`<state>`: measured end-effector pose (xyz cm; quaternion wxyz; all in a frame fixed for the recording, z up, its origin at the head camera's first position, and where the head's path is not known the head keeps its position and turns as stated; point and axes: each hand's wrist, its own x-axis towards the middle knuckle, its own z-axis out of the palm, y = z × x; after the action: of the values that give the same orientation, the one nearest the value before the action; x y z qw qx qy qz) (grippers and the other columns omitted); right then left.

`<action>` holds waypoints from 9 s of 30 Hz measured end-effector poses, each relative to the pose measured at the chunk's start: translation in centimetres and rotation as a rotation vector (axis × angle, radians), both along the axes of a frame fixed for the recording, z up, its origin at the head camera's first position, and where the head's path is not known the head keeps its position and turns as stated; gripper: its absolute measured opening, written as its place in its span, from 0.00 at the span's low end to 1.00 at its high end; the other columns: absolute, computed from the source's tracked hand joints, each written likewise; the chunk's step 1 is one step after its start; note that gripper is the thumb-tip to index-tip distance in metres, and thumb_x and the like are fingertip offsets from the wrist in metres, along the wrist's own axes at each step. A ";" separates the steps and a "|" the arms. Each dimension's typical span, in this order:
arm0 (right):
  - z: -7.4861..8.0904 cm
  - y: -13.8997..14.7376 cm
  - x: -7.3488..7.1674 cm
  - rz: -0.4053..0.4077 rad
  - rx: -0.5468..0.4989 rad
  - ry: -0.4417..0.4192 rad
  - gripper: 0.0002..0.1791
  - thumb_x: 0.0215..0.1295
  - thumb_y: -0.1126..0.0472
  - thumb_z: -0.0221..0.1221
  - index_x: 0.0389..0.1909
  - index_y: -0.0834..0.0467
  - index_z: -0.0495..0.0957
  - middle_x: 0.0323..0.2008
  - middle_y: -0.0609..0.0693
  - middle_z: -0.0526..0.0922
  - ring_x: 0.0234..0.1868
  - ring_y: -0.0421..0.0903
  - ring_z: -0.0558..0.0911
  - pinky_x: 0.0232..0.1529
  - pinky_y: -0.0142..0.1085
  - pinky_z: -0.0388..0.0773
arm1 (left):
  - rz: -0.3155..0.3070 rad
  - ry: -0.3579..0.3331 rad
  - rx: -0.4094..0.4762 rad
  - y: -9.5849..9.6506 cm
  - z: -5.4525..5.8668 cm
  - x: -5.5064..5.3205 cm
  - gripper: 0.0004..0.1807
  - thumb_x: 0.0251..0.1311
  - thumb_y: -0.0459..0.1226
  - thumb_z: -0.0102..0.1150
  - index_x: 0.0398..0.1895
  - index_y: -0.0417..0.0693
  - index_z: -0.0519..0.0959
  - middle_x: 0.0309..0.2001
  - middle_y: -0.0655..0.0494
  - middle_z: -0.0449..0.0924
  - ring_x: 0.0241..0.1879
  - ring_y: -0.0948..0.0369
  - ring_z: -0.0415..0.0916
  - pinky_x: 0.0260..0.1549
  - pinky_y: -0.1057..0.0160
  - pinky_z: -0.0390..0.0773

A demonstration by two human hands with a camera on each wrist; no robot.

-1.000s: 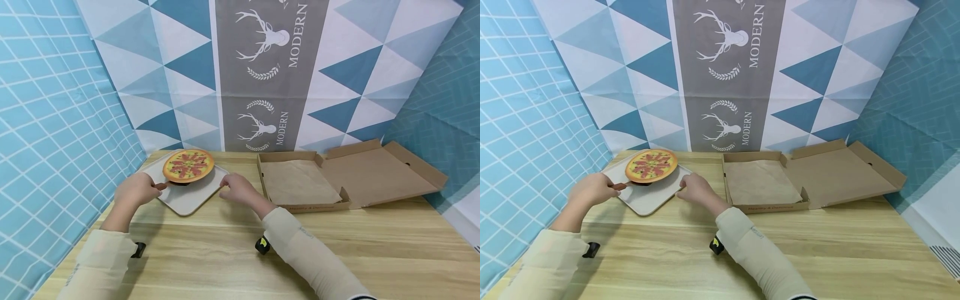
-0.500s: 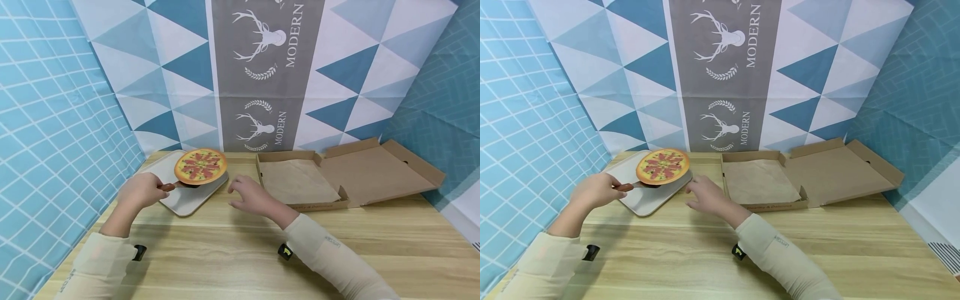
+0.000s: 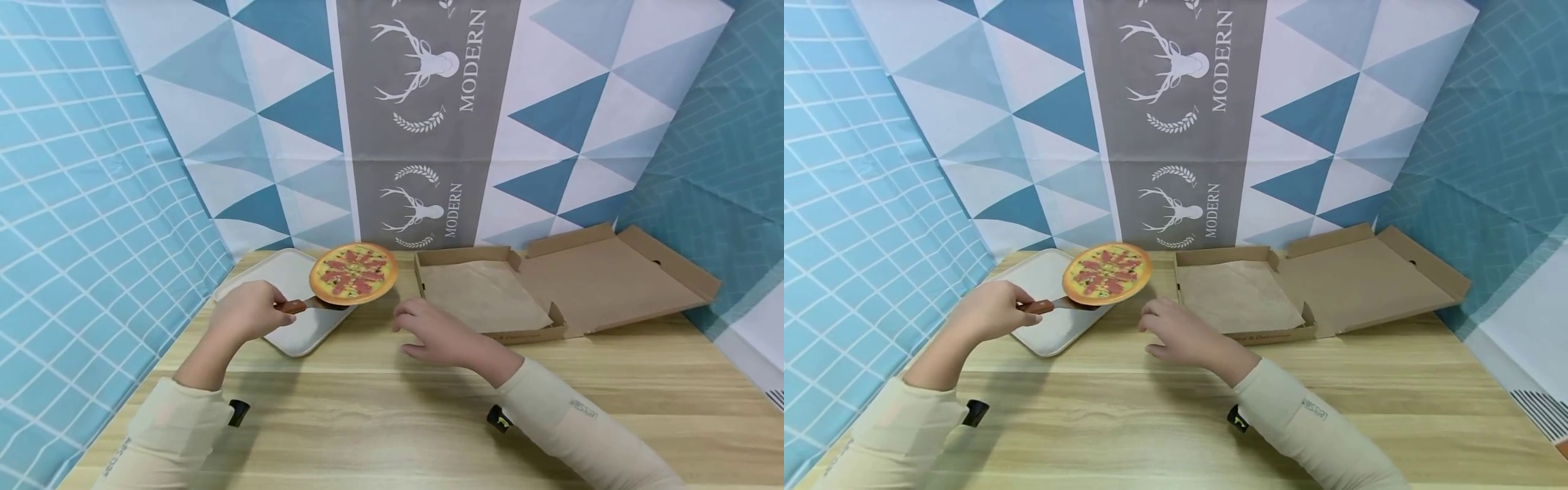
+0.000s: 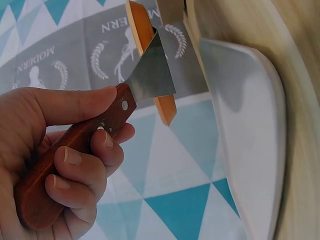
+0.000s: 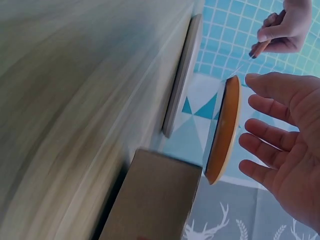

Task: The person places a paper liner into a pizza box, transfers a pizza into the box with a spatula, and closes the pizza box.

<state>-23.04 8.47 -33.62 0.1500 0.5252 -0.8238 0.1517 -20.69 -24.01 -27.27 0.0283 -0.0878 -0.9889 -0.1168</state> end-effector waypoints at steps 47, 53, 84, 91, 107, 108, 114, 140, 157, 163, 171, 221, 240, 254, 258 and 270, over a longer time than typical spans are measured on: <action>-2.3 14.2 0.0 -0.325 -0.005 0.045 0.14 0.48 0.69 0.73 0.36 0.61 0.80 0.35 0.50 0.80 0.39 0.50 0.80 0.40 0.44 0.79 | -0.248 0.008 -0.141 12.7 0.8 -5.2 0.14 0.49 0.46 0.71 0.12 0.56 0.78 0.13 0.64 0.68 0.17 0.62 0.63 0.16 0.63 0.62; -2.1 16.0 -0.1 -0.397 -0.024 -0.022 0.13 0.51 0.70 0.71 0.37 0.62 0.80 0.37 0.51 0.81 0.41 0.52 0.80 0.41 0.47 0.78 | -0.239 -0.029 -0.143 14.1 0.1 -6.4 0.12 0.49 0.45 0.69 0.13 0.57 0.80 0.15 0.64 0.74 0.17 0.62 0.65 0.15 0.63 0.62; -1.9 21.3 -1.3 -0.927 -0.235 -0.599 0.12 0.65 0.67 0.56 0.41 0.75 0.76 0.32 0.62 0.81 0.27 0.51 0.82 0.30 0.45 0.79 | -0.319 -0.071 -0.188 17.4 -2.0 -11.1 0.14 0.44 0.41 0.66 0.09 0.56 0.72 0.13 0.63 0.64 0.17 0.62 0.60 0.15 0.61 0.60; -1.9 21.4 -1.5 -0.911 -0.222 -0.575 0.11 0.64 0.67 0.57 0.38 0.74 0.77 0.29 0.59 0.82 0.26 0.48 0.81 0.31 0.45 0.78 | -0.338 -0.075 -0.204 17.7 -1.8 -11.3 0.15 0.45 0.41 0.66 0.09 0.57 0.73 0.12 0.64 0.63 0.17 0.62 0.59 0.15 0.62 0.59; -2.3 21.5 -1.5 -0.908 -0.208 -0.571 0.10 0.64 0.68 0.57 0.39 0.74 0.77 0.30 0.59 0.82 0.28 0.49 0.81 0.32 0.46 0.78 | -0.306 -0.106 -0.373 20.1 -0.5 -11.6 0.15 0.49 0.41 0.68 0.14 0.53 0.71 0.21 0.60 0.69 0.22 0.60 0.65 0.19 0.59 0.68; -2.4 21.5 -1.5 -0.906 -0.206 -0.571 0.11 0.64 0.68 0.57 0.39 0.74 0.77 0.30 0.59 0.82 0.28 0.49 0.81 0.32 0.46 0.78 | -0.305 -0.106 -0.394 20.3 -0.3 -11.6 0.15 0.50 0.42 0.68 0.15 0.53 0.72 0.22 0.59 0.71 0.23 0.60 0.66 0.20 0.58 0.69; -2.4 21.5 -1.4 -0.910 -0.186 -0.559 0.11 0.64 0.68 0.57 0.40 0.75 0.77 0.30 0.59 0.82 0.29 0.50 0.81 0.34 0.48 0.78 | -0.294 -0.097 -0.506 21.6 1.1 -11.4 0.10 0.54 0.43 0.66 0.22 0.53 0.74 0.28 0.59 0.74 0.27 0.61 0.67 0.26 0.55 0.73; -2.1 21.2 -1.2 -0.937 -0.188 -0.562 0.11 0.65 0.68 0.56 0.40 0.74 0.78 0.30 0.58 0.81 0.31 0.52 0.80 0.35 0.49 0.77 | -0.256 -0.163 -0.674 24.0 6.5 -10.9 0.06 0.56 0.36 0.66 0.36 0.50 0.80 0.43 0.57 0.76 0.41 0.57 0.70 0.44 0.53 0.71; -2.2 21.2 -1.0 -0.934 -0.192 -0.515 0.10 0.63 0.68 0.58 0.38 0.73 0.79 0.29 0.59 0.82 0.31 0.52 0.80 0.36 0.50 0.77 | -0.238 -0.188 -0.770 22.9 8.7 -9.1 0.15 0.56 0.39 0.67 0.46 0.51 0.78 0.47 0.58 0.76 0.45 0.59 0.71 0.49 0.51 0.70; -2.3 21.1 -1.0 -0.925 -0.195 -0.498 0.09 0.62 0.68 0.58 0.36 0.73 0.79 0.28 0.58 0.82 0.31 0.52 0.80 0.36 0.50 0.77 | -0.242 -0.171 -0.798 22.5 9.2 -8.7 0.10 0.54 0.38 0.68 0.39 0.53 0.79 0.44 0.59 0.77 0.43 0.59 0.72 0.45 0.52 0.71; -2.3 21.1 -1.0 -0.922 -0.194 -0.492 0.09 0.62 0.69 0.58 0.36 0.74 0.79 0.29 0.60 0.82 0.32 0.54 0.80 0.37 0.50 0.77 | -0.223 -0.165 -0.865 22.4 10.2 -8.1 0.15 0.53 0.40 0.69 0.44 0.54 0.80 0.49 0.60 0.76 0.47 0.58 0.71 0.46 0.52 0.71; -2.0 20.8 -0.7 -0.937 -0.175 -0.555 0.14 0.65 0.67 0.57 0.44 0.77 0.77 0.36 0.65 0.82 0.36 0.57 0.81 0.38 0.51 0.78 | -0.343 0.123 -0.504 11.0 6.5 -3.6 0.25 0.61 0.46 0.63 0.09 0.58 0.63 0.13 0.63 0.58 0.17 0.63 0.58 0.17 0.62 0.59; -2.0 21.1 -0.9 -0.927 -0.174 -0.552 0.14 0.64 0.67 0.56 0.42 0.76 0.78 0.34 0.63 0.82 0.35 0.55 0.81 0.38 0.51 0.77 | -0.335 0.096 -0.215 5.3 1.7 -2.9 0.07 0.59 0.41 0.66 0.24 0.57 0.81 0.18 0.65 0.72 0.20 0.63 0.66 0.22 0.61 0.67; -2.0 21.0 -0.9 -0.929 -0.174 -0.560 0.14 0.64 0.66 0.57 0.42 0.76 0.78 0.33 0.62 0.82 0.35 0.55 0.80 0.38 0.51 0.77 | -0.236 0.106 -0.168 0.9 0.4 -1.5 0.08 0.57 0.38 0.66 0.22 0.55 0.78 0.22 0.62 0.74 0.22 0.62 0.67 0.21 0.61 0.67; -2.1 21.2 -0.9 -0.930 -0.175 -0.586 0.15 0.65 0.66 0.56 0.44 0.77 0.76 0.34 0.63 0.82 0.36 0.57 0.81 0.39 0.52 0.77 | -0.217 0.108 -0.167 0.0 0.0 -1.5 0.08 0.57 0.39 0.67 0.23 0.55 0.79 0.23 0.61 0.76 0.23 0.61 0.68 0.22 0.59 0.69; -2.0 21.1 -1.0 -0.925 -0.160 -0.592 0.16 0.66 0.66 0.55 0.46 0.78 0.76 0.36 0.65 0.81 0.37 0.59 0.81 0.39 0.52 0.77 | -0.161 0.092 -0.144 -2.5 -1.1 -1.8 0.02 0.56 0.39 0.67 0.29 0.52 0.84 0.29 0.58 0.82 0.25 0.60 0.73 0.24 0.57 0.72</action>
<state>-23.99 29.61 -35.66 0.0023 0.0308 -0.9614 0.2733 -22.46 -26.49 -28.37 0.0577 -0.1741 -0.9821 -0.0432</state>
